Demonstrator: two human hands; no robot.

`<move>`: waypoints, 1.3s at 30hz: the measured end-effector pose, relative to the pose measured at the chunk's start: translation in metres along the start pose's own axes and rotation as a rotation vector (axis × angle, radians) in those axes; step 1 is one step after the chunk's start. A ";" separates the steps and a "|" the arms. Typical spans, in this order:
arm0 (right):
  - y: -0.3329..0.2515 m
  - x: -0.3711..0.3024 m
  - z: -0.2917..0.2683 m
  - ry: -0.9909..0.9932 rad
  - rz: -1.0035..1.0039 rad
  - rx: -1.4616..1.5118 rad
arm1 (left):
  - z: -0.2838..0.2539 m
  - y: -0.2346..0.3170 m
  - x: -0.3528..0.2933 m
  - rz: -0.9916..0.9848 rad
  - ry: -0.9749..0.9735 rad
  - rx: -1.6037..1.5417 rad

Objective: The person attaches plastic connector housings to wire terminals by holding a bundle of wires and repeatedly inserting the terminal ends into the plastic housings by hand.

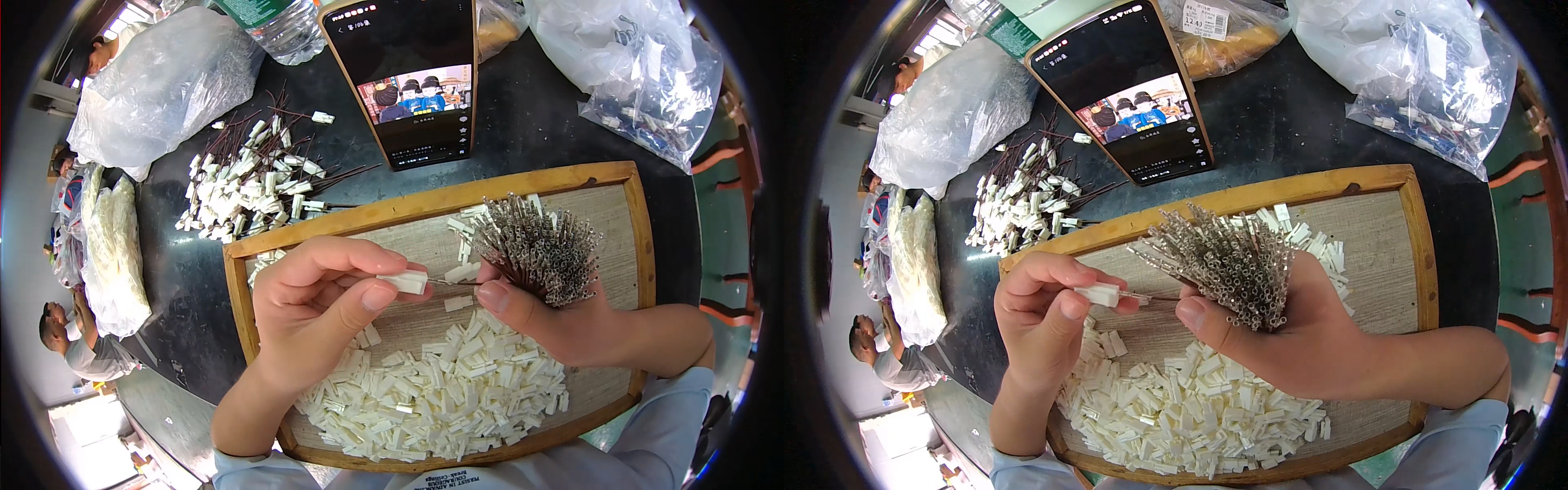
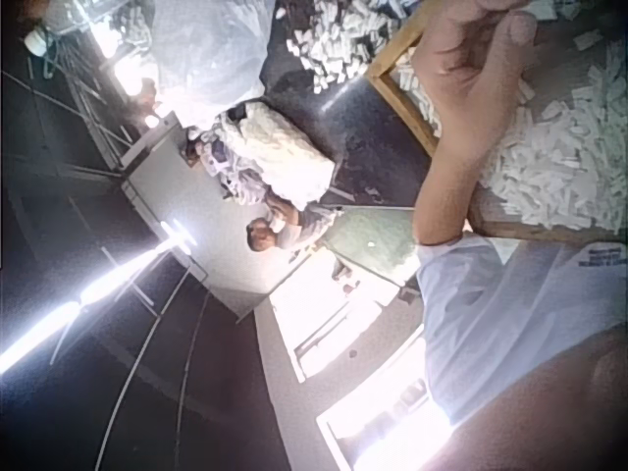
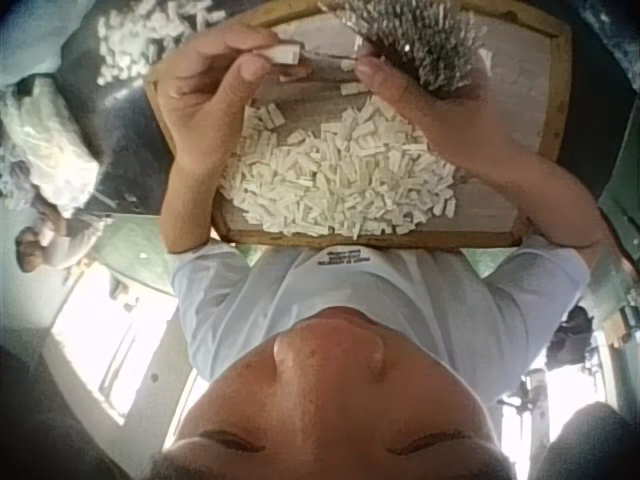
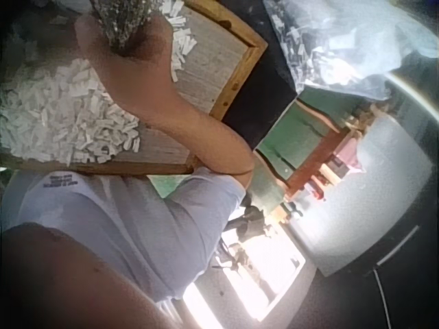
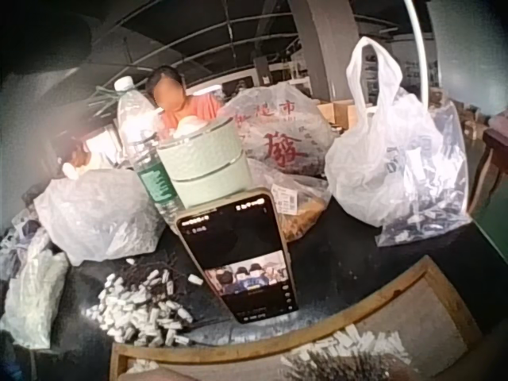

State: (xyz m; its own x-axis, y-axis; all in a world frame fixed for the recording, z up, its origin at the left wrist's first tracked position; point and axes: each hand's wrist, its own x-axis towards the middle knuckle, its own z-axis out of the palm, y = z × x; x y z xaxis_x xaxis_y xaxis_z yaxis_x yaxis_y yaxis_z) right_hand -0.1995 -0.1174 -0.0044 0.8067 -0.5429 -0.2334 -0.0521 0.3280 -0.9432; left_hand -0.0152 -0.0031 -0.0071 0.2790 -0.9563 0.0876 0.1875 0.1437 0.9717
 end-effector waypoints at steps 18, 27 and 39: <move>-0.001 -0.002 -0.002 0.007 0.065 -0.003 | 0.009 0.006 -0.003 0.050 -0.223 0.374; 0.007 0.000 -0.006 -0.162 -0.085 -0.030 | 0.009 0.013 0.001 0.131 -0.239 0.702; 0.002 0.003 -0.004 -0.091 0.010 0.094 | -0.024 0.031 0.017 0.369 0.315 1.623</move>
State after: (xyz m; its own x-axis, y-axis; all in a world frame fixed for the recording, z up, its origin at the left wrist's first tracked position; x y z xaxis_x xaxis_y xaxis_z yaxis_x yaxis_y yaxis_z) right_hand -0.1996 -0.1210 -0.0078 0.8568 -0.4681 -0.2164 -0.0084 0.4068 -0.9135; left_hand 0.0180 -0.0092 0.0196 0.2847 -0.8209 0.4951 -0.9585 -0.2507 0.1355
